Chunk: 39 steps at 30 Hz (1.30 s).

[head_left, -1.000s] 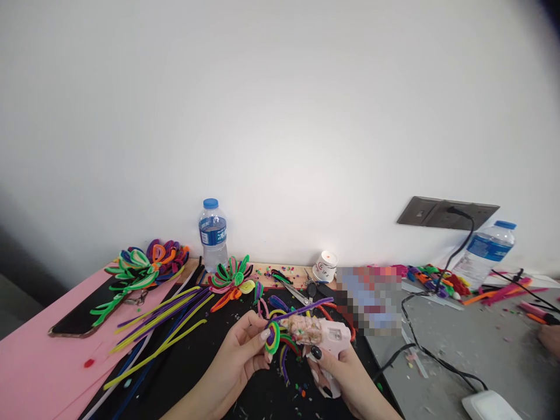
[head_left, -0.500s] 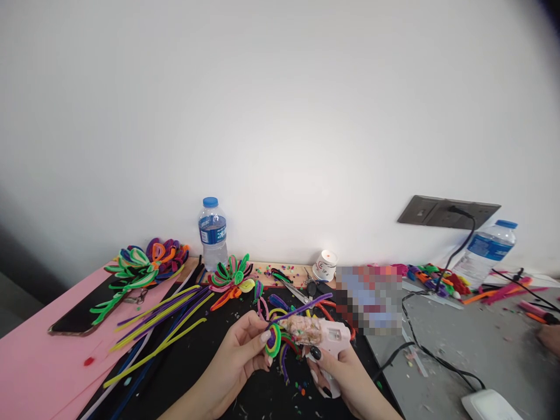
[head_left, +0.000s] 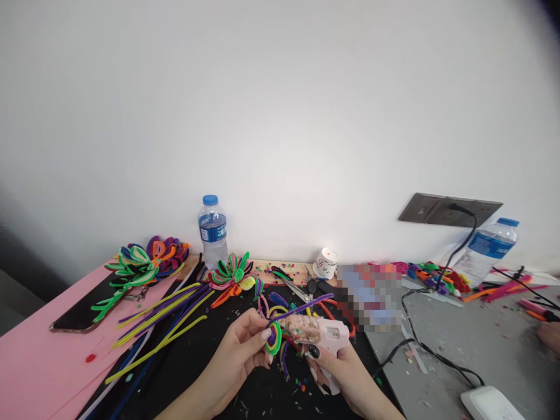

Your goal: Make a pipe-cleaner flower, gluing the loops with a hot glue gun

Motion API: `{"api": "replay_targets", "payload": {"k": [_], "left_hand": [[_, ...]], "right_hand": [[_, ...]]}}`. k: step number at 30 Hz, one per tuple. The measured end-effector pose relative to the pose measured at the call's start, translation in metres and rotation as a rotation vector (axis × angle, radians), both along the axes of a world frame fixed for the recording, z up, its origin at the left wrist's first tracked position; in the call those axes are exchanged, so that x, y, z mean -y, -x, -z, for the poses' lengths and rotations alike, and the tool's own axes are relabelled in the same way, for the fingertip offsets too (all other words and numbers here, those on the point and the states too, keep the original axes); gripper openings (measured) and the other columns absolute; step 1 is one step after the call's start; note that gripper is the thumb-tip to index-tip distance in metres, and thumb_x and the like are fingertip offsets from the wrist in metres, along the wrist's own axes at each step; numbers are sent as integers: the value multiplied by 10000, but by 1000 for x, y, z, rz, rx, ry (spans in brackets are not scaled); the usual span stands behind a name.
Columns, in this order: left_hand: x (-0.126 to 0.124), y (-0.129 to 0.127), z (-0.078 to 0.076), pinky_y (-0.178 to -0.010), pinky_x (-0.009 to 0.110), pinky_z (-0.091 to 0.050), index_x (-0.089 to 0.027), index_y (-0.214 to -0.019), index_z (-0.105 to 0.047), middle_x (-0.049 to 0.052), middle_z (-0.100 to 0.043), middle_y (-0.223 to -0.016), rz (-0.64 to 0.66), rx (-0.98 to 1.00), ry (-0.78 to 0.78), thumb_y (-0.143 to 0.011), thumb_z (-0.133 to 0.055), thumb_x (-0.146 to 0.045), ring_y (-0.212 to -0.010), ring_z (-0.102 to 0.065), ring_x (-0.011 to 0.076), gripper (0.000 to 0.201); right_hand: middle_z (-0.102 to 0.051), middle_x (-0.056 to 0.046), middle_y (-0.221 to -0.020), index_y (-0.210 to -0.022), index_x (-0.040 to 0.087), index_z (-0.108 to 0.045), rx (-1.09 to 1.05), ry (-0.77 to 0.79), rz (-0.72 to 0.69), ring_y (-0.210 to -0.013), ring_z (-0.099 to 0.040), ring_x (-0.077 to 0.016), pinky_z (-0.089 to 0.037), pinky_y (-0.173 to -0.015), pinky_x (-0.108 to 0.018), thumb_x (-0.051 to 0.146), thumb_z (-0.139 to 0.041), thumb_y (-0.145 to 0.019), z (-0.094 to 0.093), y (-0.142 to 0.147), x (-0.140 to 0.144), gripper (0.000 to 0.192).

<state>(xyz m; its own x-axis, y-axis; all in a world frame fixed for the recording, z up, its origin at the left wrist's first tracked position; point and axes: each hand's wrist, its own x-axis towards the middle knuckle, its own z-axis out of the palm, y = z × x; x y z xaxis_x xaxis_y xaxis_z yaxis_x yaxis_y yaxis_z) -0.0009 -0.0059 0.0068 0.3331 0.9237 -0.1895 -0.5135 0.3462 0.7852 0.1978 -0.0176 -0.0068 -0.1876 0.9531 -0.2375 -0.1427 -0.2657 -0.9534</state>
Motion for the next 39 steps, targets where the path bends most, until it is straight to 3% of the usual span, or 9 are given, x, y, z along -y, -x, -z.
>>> {"api": "replay_targets", "payload": {"k": [12,20,39], "left_hand": [[1,0,0,-483,185,-406,-183,-710,-474,-52,-548,-619,-1,-8,2,-709,-700,-259,-504,-537,73,238],[1,0,-1,-492,185,-424,-185,-719,-469,-55,-544,-618,-1,-14,3,-729,-684,-244,-507,-540,69,223],[-1,1,-1,-495,177,-422,-183,-721,-476,-55,-537,-626,-48,-15,18,-704,-707,-260,-507,-513,55,244]], "right_hand": [[-478,62,-457,-675,153,-510,-49,-1,-45,-335,-317,-29,-269,-354,-180,508,-710,-619,0,0,1,411],[-505,57,-454,-801,144,-536,-49,16,-43,-333,-337,-29,-284,-348,-166,501,-714,-621,-1,-1,1,438],[-483,69,-422,-787,143,-544,-88,12,-14,-310,-317,-30,-275,-321,-169,506,-737,-584,12,-3,1,458]]}}
